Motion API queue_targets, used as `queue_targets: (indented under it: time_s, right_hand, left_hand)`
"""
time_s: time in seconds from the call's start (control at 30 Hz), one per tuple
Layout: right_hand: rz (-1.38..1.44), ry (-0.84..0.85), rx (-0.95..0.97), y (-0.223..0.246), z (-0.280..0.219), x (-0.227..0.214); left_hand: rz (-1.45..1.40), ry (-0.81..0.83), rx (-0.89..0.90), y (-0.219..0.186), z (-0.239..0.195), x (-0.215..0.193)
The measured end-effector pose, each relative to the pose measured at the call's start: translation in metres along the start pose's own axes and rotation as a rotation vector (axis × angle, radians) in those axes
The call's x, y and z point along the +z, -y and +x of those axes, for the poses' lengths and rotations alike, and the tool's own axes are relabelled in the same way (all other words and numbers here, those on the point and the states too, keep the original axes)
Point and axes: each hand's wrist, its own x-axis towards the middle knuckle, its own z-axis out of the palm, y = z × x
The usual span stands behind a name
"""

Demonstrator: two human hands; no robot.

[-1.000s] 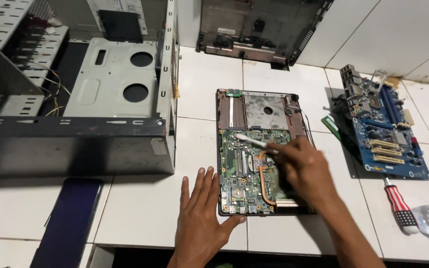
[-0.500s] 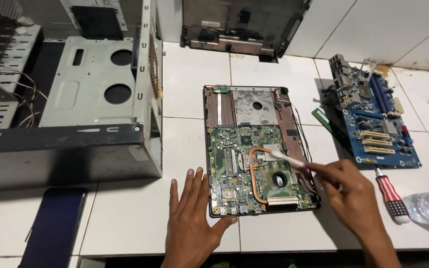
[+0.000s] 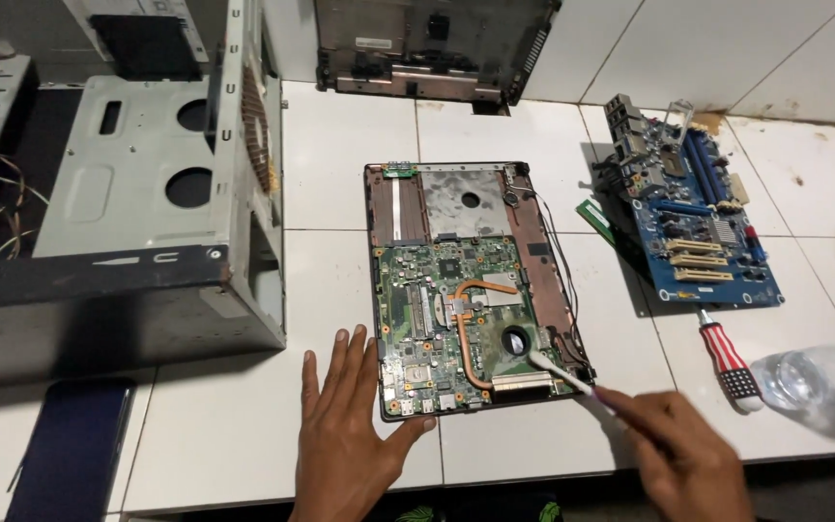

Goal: The person uses a toothbrush to scrub the surface of a laptop motherboard placed on a tiled floor. They also briefly interact with a smartphone to start a timer before resuming the cleaning process.

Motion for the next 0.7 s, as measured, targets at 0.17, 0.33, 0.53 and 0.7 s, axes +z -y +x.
queue_targets:
  time_s: [0.17, 0.33, 0.53, 0.7]
  right_hand:
    - [-0.15, -0.263, 0.181, 0.041, -0.044, 0.019]
    - [0.128, -0.23, 0.305, 0.035, -0.044, 0.018]
    - [0.279, -0.092, 0.073, 0.024, -0.045, 0.012]
    - [0.046, -0.033, -0.13, -0.002, -0.025, -0.004]
  left_hand:
    - [-0.012, -0.008, -0.002, 0.002, 0.0, 0.004]
    - [0.006, -0.012, 0.005, -0.001, 0.001, 0.001]
    - [-0.022, -0.016, 0.003, -0.002, 0.002, -0.001]
    - [-0.038, 0.023, -0.01, -0.005, 0.004, -0.006]
